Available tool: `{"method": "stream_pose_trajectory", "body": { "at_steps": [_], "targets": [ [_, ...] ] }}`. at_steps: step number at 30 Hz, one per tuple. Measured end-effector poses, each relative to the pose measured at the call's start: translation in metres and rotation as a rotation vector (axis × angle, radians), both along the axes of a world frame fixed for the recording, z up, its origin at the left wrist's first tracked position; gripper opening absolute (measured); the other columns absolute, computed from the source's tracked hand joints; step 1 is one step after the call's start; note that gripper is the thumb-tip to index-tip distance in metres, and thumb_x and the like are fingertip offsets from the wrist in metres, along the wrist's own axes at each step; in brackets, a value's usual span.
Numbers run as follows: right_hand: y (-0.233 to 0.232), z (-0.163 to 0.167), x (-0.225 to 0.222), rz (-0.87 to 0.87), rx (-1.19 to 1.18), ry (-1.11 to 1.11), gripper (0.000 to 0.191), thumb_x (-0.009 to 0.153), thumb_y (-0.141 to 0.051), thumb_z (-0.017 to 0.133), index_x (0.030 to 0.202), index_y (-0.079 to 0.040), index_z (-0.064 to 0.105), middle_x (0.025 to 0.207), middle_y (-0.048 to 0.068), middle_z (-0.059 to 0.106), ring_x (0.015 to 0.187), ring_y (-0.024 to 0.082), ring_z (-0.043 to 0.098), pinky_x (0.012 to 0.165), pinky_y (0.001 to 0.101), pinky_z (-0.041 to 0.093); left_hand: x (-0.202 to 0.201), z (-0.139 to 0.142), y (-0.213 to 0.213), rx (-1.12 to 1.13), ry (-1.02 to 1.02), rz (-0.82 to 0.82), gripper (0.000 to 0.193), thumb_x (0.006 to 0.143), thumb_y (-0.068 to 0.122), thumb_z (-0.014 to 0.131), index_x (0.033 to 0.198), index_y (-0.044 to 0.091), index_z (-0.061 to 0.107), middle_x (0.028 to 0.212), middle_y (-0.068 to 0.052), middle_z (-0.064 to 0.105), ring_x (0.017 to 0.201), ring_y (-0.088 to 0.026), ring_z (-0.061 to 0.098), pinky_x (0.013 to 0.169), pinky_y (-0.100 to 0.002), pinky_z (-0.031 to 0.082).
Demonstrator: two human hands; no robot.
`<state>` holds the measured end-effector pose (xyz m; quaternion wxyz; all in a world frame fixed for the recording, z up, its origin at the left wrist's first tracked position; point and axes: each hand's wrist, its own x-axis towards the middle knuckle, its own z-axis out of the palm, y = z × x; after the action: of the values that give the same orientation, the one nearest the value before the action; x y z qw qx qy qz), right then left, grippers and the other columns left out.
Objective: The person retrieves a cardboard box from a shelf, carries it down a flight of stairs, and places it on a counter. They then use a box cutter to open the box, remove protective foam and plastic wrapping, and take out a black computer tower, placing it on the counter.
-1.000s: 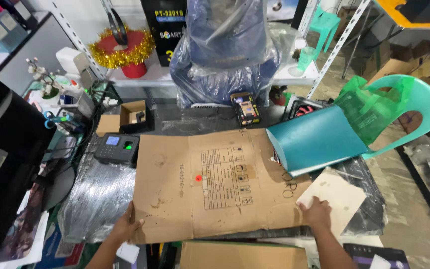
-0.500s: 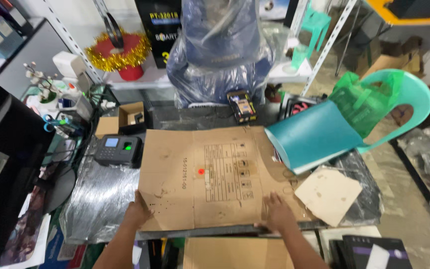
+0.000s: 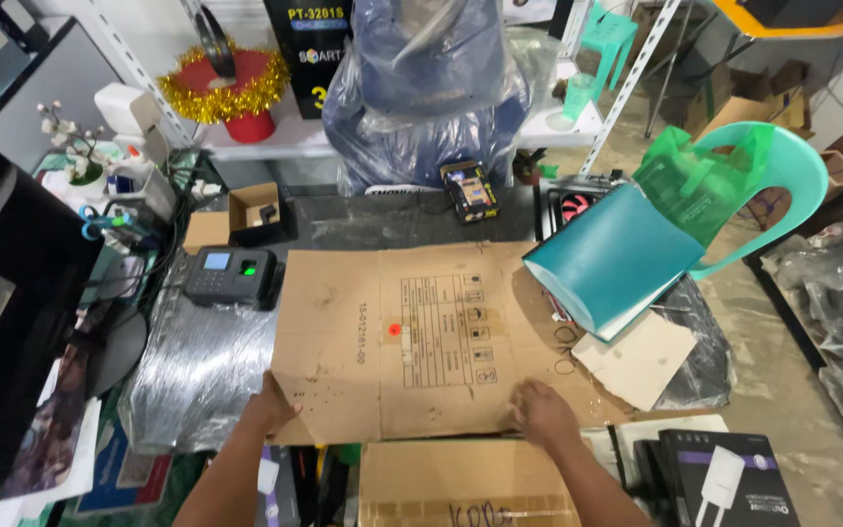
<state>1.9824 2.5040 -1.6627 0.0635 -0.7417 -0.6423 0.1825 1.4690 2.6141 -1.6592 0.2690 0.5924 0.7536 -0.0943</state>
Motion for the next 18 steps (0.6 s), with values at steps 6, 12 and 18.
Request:
{"method": "stream_pose_trajectory", "body": {
  "at_steps": [6, 12, 18],
  "targets": [
    [0.007, -0.024, -0.024, -0.044, -0.001, 0.453, 0.047, 0.100, -0.028, 0.060, 0.142, -0.007, 0.057, 0.122, 0.019, 0.070, 0.116, 0.033, 0.066, 0.103, 0.0399, 0.050, -0.007, -0.002, -0.018, 0.053, -0.041, 0.003, 0.128, 0.078, 0.049, 0.081, 0.162, 0.012, -0.007, 0.120, -0.028, 0.068, 0.113, -0.046, 0.067, 0.097, -0.048, 0.056],
    [0.079, -0.018, 0.045, -0.715, 0.105, 1.608, 0.031, 0.099, -0.018, 0.061, 0.128, -0.008, 0.056, 0.103, 0.009, 0.065, 0.093, 0.026, 0.065, 0.091, 0.0426, 0.052, -0.007, -0.001, -0.028, 0.175, -0.047, -0.004, 0.125, 0.078, 0.045, 0.081, 0.165, 0.013, -0.003, 0.112, -0.031, 0.072, 0.105, -0.050, 0.069, 0.091, -0.052, 0.056],
    [0.155, -0.010, 0.075, -1.062, 0.298, 1.956, 0.032, 0.104, -0.030, 0.060, 0.129, -0.010, 0.052, 0.110, 0.009, 0.064, 0.103, 0.028, 0.064, 0.104, 0.0475, 0.046, -0.009, -0.004, -0.024, 0.154, -0.059, 0.036, 0.124, 0.075, 0.043, 0.083, 0.165, 0.017, 0.001, 0.114, -0.030, 0.070, 0.107, -0.048, 0.069, 0.094, -0.051, 0.056]
  ]
}}
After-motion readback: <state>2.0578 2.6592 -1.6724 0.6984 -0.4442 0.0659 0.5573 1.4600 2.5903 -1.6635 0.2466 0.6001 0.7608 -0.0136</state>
